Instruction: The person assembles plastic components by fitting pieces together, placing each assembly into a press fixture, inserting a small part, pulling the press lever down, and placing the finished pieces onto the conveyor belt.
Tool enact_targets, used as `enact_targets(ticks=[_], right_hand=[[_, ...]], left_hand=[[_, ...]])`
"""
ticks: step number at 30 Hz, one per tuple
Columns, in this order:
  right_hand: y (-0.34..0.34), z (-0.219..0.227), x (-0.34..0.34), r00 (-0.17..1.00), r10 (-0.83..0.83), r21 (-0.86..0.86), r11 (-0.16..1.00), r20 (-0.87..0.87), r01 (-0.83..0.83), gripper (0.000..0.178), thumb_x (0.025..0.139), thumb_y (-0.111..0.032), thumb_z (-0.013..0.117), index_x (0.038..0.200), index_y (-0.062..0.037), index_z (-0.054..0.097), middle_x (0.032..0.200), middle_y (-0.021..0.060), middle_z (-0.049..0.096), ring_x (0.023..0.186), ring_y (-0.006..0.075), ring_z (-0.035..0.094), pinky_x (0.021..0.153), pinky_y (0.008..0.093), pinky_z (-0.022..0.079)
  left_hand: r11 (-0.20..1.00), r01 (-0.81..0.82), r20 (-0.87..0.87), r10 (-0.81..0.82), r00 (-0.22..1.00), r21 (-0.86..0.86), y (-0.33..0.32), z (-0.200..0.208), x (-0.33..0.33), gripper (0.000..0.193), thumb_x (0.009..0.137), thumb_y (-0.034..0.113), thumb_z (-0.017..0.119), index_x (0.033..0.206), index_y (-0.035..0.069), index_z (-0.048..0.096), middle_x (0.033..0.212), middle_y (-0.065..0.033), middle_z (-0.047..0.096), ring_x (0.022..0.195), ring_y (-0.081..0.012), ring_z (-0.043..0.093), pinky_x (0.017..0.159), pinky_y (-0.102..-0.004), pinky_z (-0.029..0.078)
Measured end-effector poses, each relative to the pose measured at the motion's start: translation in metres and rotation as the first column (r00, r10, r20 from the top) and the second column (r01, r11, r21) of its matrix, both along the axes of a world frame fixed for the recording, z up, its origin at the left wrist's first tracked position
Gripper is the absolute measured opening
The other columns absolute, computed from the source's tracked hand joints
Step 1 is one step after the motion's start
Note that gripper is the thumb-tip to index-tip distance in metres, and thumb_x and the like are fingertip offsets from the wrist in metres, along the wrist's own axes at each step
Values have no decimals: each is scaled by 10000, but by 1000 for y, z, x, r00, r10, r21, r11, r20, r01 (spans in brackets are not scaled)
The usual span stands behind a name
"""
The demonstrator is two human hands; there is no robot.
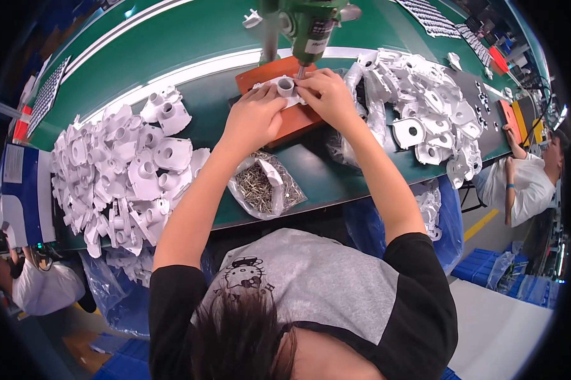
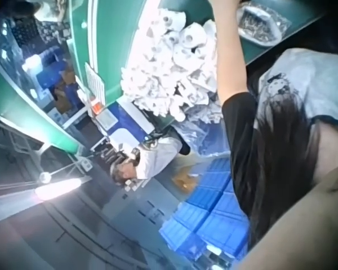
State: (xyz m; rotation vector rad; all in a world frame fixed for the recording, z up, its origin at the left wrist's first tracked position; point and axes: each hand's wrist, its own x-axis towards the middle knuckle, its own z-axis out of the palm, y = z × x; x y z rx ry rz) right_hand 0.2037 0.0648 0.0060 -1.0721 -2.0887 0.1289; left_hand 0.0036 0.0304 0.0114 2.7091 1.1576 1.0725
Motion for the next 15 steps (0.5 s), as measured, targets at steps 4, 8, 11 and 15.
enact_targets(ticks=[4,8,11,15], right_hand=[[-11,-2,-2,988,-40,107,994,149,24,178,797,-174,619,921,-61,679,1028,37,650,985,244,562,827,378,410],[-15,8,-2,973,-76,151,987,216,44,199,783,-181,614,932,-63,674,1034,52,636,1011,254,553,828,387,410],[-31,23,-11,961,-166,155,979,222,134,171,752,-150,612,886,-59,666,991,85,618,980,271,543,801,394,416],[-91,29,-52,977,163,80,981,140,-175,88,672,-119,633,753,-82,631,824,75,564,845,256,514,724,381,408]], left_hand=[[1000,-27,-19,27,999,5,0,3,0,174,709,90,535,861,48,610,948,-151,614,953,-296,592,851,-407,480],[989,-29,-101,14,995,-146,7,7,-6,224,758,125,512,948,116,632,986,-113,629,846,-299,610,729,-426,492],[959,-34,-108,4,994,-280,10,12,-8,222,759,137,508,928,132,652,907,-102,646,810,-294,617,711,-418,494],[963,-65,-71,48,996,-262,9,5,-12,221,759,151,507,910,146,669,807,-95,650,756,-289,621,673,-418,491]])
